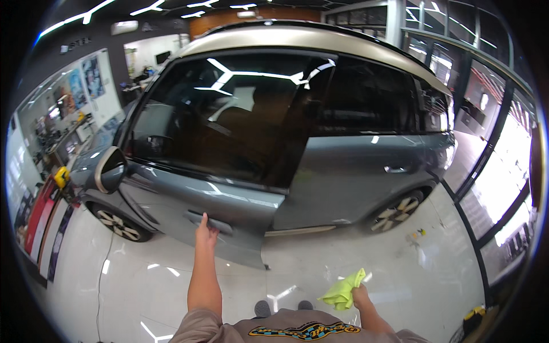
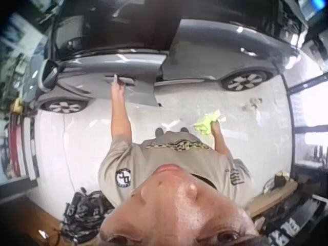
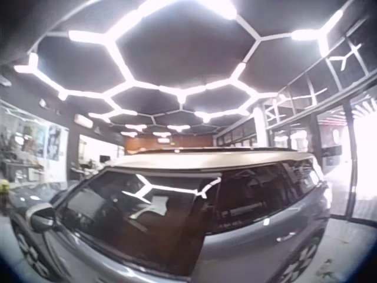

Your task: The person wipes the exterior surfaces of a silver car with a yellow microfiber cloth. They clean the driver-side door, roof, rear window, and hood in a professional detailing shop. The person opens and closes the driver-side door during the process.

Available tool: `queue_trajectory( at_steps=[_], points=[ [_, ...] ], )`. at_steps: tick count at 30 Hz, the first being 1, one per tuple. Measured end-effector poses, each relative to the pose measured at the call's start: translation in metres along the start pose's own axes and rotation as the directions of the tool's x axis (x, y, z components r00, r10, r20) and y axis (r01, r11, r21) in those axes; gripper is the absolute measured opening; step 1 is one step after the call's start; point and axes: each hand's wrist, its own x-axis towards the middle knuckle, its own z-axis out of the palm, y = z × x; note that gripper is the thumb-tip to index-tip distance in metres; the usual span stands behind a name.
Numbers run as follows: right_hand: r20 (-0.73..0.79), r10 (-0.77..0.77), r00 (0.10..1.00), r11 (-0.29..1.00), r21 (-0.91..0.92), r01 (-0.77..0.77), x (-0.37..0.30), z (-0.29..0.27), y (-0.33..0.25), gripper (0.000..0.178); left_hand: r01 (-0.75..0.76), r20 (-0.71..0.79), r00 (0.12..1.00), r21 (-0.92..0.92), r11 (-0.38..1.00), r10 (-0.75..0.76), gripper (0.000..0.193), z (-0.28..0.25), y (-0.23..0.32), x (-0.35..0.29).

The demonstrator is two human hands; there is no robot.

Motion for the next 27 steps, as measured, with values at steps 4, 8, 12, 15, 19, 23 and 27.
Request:
queue_trajectory(
  at_steps=[4,8,12,15,19,23,27],
  points=[
    [0.261,-0.174,0.950,0.960,-0.171,0.223,0.054,0.069,-0.068,0.042,0.019,0.055,0.998,0.015,1.000,-0.020,0.046,-0.060,0.046,-0.069],
    [0.405,-0.344,0.847,0.832,-0.287,0.476,0.069,0.102,-0.103,0.045,0.036,-0.091,0.995,0.059,0.998,-0.030,0.055,-0.137,0.095,-0.104],
    [0.450,-0.116,0.886,0.939,-0.241,0.246,0.057,0.089,-0.093,0.045,-0.168,-0.523,0.826,0.130,0.977,0.212,0.053,-0.220,0.132,-0.169],
    [0.518,-0.027,0.855,0.995,-0.071,0.074,0.048,0.070,-0.071,0.043,-0.446,-0.597,0.641,0.222,0.867,0.482,0.051,-0.232,0.165,-0.288],
    [0.498,0.211,0.841,0.977,-0.104,-0.184,0.050,0.064,-0.051,0.042,-0.863,-0.215,0.422,0.202,0.463,0.881,0.049,-0.169,0.190,-0.490],
    [0.568,0.154,0.809,0.987,-0.122,-0.103,0.061,0.090,-0.062,0.042,-0.815,0.109,-0.090,0.563,-0.137,0.990,0.047,-0.105,0.194,-0.558],
    [0.693,0.086,0.715,0.987,-0.156,0.033,0.065,0.158,-0.100,0.044,0.224,0.223,-0.751,0.971,-0.077,0.621,0.055,-0.117,0.243,-0.506]
  ],
)
